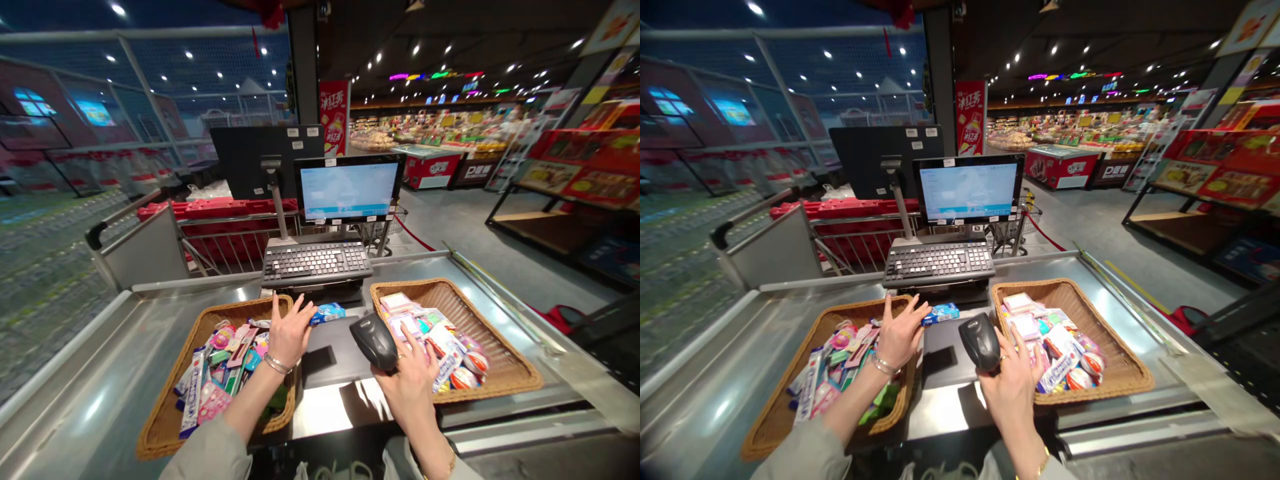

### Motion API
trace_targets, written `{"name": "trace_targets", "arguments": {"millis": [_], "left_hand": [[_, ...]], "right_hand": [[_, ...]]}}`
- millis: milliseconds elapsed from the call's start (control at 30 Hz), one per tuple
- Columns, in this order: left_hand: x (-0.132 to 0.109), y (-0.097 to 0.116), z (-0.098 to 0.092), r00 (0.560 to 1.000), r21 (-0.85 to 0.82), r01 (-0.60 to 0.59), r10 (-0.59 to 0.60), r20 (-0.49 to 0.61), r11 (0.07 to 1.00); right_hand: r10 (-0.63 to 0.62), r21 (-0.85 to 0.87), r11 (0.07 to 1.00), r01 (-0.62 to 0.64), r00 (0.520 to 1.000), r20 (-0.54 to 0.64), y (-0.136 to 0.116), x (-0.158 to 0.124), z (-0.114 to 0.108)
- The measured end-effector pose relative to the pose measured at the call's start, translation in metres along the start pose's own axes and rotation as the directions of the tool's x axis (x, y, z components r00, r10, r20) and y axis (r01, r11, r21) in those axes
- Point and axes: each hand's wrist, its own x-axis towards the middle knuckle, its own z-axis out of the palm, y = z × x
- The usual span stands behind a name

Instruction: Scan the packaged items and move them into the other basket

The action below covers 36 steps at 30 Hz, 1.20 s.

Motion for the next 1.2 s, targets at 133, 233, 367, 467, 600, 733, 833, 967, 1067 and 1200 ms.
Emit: {"name": "trace_targets", "arguments": {"millis": [133, 233, 367, 467, 600, 733, 833, 967, 1067, 1200], "left_hand": [[0.01, 0.007, 0.004, 0.999, -0.02, -0.034, 0.034, -0.008, 0.999], [0.017, 0.012, 0.007, 0.998, -0.035, -0.059, 0.058, -0.012, 0.998], [0.025, 0.02, 0.011, 0.996, -0.053, -0.087, 0.086, -0.016, 0.995], [0.03, 0.024, 0.015, 0.994, -0.06, -0.105, 0.105, -0.012, 0.993], [0.035, 0.029, 0.021, 0.992, -0.068, -0.122, 0.123, 0.015, 0.99], [0.041, 0.036, 0.027, 0.99, -0.085, -0.142, 0.144, 0.015, 0.986], [0.047, 0.043, 0.031, 0.988, -0.098, -0.154, 0.156, 0.019, 0.983], [0.056, 0.052, 0.04, 0.982, -0.119, -0.187, 0.191, 0.017, 0.975], [0.062, 0.06, 0.049, 0.975, -0.151, -0.215, 0.221, 0.019, 0.965], [0.071, 0.071, 0.063, 0.968, -0.178, -0.24, 0.25, 0.035, 0.954]], "right_hand": [[0.04, -0.023, 0.999, -0.04, 0.999, 0.001, 0.013, 0.001, -0.006], [0.073, -0.065, 0.995, -0.073, 0.997, -0.004, 0.022, 0.001, -0.01], [0.097, -0.106, 0.989, -0.101, 0.994, -0.044, 0.03, 0.001, -0.016], [0.119, -0.113, 0.985, -0.127, 0.99, -0.073, 0.034, 0.0, -0.02], [0.15, -0.119, 0.98, -0.16, 0.985, -0.083, 0.039, -0.001, -0.025], [0.198, -0.116, 0.971, -0.209, 0.975, -0.095, 0.046, -0.001, -0.031], [0.208, -0.123, 0.967, -0.222, 0.971, -0.117, 0.054, -0.003, -0.034], [0.22, -0.153, 0.957, -0.245, 0.962, -0.164, 0.066, -0.007, -0.037], [0.25, -0.165, 0.946, -0.278, 0.953, -0.173, 0.076, -0.01, -0.039], [0.303, -0.163, 0.931, -0.326, 0.941, -0.149, 0.091, -0.013, -0.042]]}}
